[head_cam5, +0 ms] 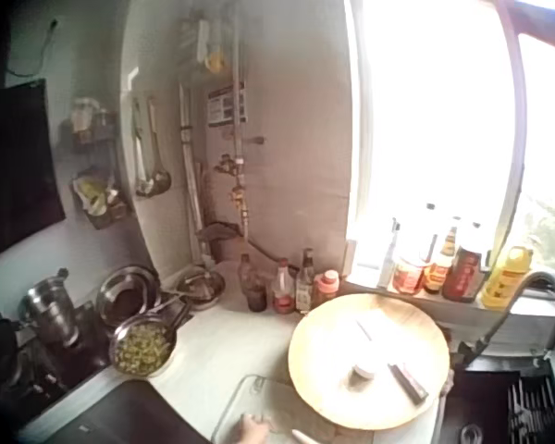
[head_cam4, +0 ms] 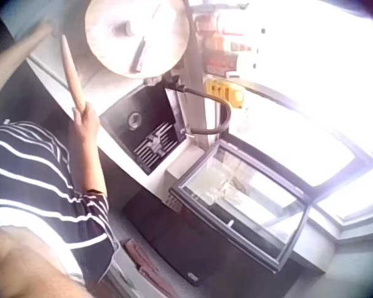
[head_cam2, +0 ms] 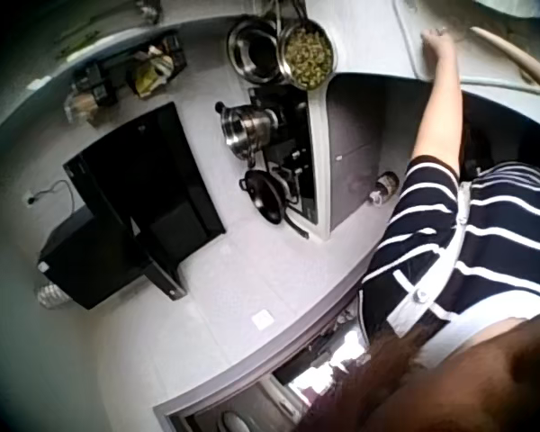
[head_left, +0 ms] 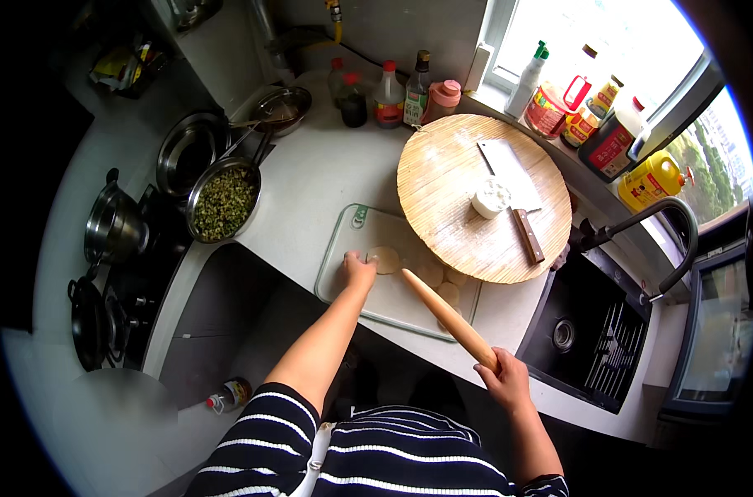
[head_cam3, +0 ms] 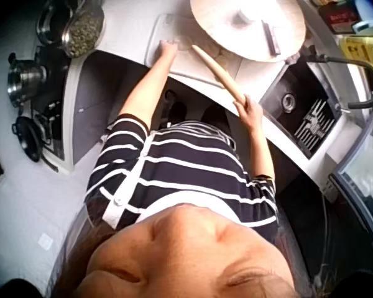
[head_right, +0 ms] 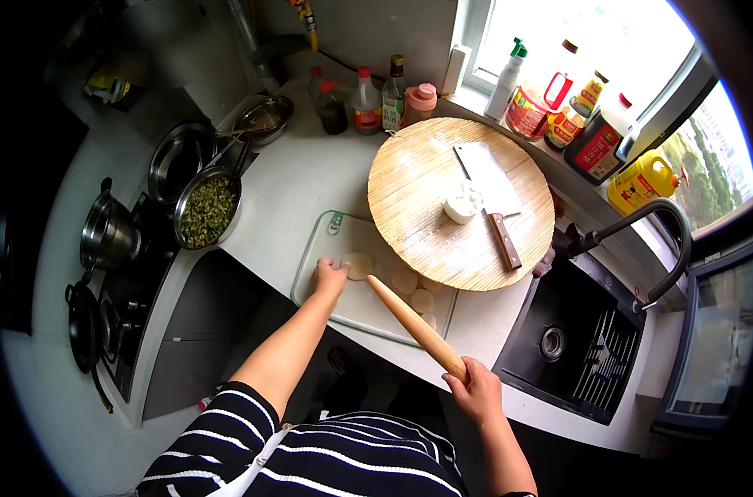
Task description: The person cuts a piece of dough on a cutting board using a knife, scoops flour into a small container from a bag, and flattens the dough pieces with a rolling pin.
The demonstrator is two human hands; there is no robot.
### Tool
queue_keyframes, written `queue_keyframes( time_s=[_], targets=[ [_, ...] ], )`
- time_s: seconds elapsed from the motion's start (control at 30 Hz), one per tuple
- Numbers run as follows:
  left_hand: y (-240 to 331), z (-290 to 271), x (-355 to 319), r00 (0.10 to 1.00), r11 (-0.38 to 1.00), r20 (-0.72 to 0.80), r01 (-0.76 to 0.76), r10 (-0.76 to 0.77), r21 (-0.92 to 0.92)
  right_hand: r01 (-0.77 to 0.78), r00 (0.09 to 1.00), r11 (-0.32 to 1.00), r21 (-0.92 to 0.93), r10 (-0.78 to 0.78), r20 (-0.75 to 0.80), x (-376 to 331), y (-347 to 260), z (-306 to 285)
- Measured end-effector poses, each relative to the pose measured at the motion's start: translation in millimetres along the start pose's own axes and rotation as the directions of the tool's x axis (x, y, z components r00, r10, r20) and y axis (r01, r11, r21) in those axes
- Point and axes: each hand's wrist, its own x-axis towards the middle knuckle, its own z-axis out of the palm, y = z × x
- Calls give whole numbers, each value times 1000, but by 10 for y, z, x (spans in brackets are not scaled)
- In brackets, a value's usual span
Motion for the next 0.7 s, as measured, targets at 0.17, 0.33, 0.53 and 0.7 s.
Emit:
queue_keyframes(
  time_s=[0.17,0.33,0.53,0.7],
  targets=[
    [173,43,158,993,983,112,-54,34,178,-98,991,995,15,98,-94,-53,-266,208],
    [486,-378,-69,903,1000,430,-15,7,16,-92,990,995,49,96,-99,129,-336,470],
    [210,-823,-72,894,909,387,-336,225,246,-13,999,998,-63,11,-32,710,-669,904],
    [164,-1335,133,314,292,390,-949,866,116,26,999,980,-195,-29,-16,859,-858,1382]
  ],
)
